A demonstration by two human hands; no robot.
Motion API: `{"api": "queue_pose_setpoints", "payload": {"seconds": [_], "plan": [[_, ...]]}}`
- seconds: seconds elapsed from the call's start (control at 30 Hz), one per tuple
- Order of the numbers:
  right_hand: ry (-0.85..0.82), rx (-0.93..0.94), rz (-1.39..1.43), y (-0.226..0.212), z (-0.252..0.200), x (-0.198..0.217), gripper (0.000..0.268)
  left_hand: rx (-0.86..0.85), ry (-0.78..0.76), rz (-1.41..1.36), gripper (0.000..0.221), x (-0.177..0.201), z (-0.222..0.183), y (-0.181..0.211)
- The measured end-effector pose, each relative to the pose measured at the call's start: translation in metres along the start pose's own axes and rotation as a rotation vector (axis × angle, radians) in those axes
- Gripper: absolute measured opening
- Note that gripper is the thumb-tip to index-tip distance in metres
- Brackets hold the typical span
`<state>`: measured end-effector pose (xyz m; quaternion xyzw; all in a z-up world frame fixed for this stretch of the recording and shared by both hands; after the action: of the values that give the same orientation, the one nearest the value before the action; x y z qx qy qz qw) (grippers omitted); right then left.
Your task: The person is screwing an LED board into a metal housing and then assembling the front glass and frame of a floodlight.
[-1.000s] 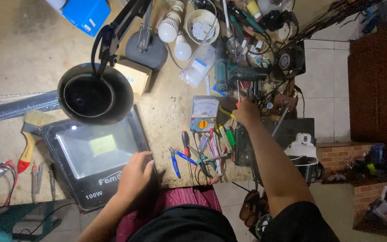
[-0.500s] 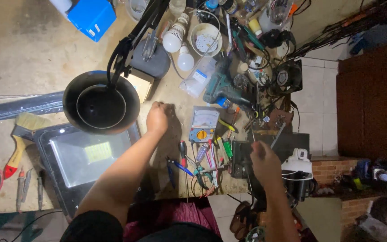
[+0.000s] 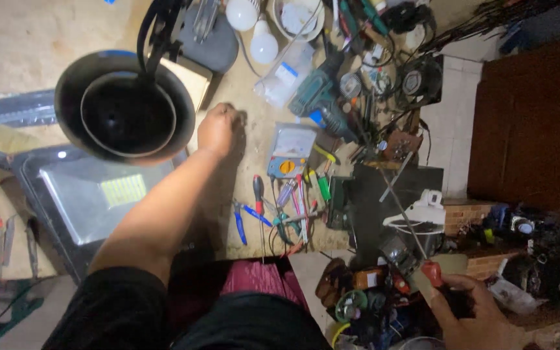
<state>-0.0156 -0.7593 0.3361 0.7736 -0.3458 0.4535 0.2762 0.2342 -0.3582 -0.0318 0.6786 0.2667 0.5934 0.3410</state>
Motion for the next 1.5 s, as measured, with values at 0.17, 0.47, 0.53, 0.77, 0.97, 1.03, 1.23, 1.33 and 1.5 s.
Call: {"api": "queue_pose_setpoints", "payload": {"seconds": [0.17, 0.47, 0.53, 0.77, 0.97, 1.03, 1.23, 1.33, 1.5], "plan": [[0.007, 0.218, -0.152, -0.041, -0.067, 0.0, 0.035, 0.178, 0.031, -0.258, 0.006, 0.042, -0.052, 0.014], [-0.12, 0.915, -0.052, -0.129, -0.16, -0.061, 0.024, 0.561, 0.151, -0.607, 0.009, 0.185, -0.247, -0.005], [-0.096, 0.99, -0.028, -0.141, -0.173, -0.071, 0.026, 0.698, 0.139, -0.661, 0.011, 0.196, -0.276, -0.021], [0.218, 1.103, 0.061, -0.151, -0.225, -0.05, 0.028, 1.016, 0.056, -1.353, 0.028, 0.177, -0.297, -0.026], [0.205, 0.795, 0.318, -0.118, -0.281, -0.003, 0.044, 1.053, -0.05, -1.549, 0.037, 0.17, -0.272, -0.004], [0.151, 0.791, 0.437, -0.106, -0.278, 0.0, 0.045, 1.055, -0.046, -1.597, 0.05, 0.169, -0.267, -0.001], [0.244, 0.788, 0.55, -0.123, -0.31, -0.007, 0.038, 0.901, -0.148, -1.703, 0.03, 0.169, -0.259, 0.003], [0.191, 0.925, 0.505, -0.113, -0.305, -0.006, 0.033, 0.957, -0.082, -1.753, 0.023, 0.165, -0.261, -0.002], [0.353, 0.893, 0.505, -0.097, -0.314, -0.014, 0.031, 1.019, -0.119, -1.727, 0.022, 0.167, -0.269, 0.01]]}}
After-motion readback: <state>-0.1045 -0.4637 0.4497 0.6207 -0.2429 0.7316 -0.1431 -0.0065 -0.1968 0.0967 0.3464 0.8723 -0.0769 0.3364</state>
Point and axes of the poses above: each hand's wrist, its own z-axis towards the middle knuckle, its own x-axis out of the back of the hand, y = z × x, the point moved 4 cm from there along z, towards the middle knuckle, and after that the axes turned 3 degrees about -y, right-handed, at the moved point
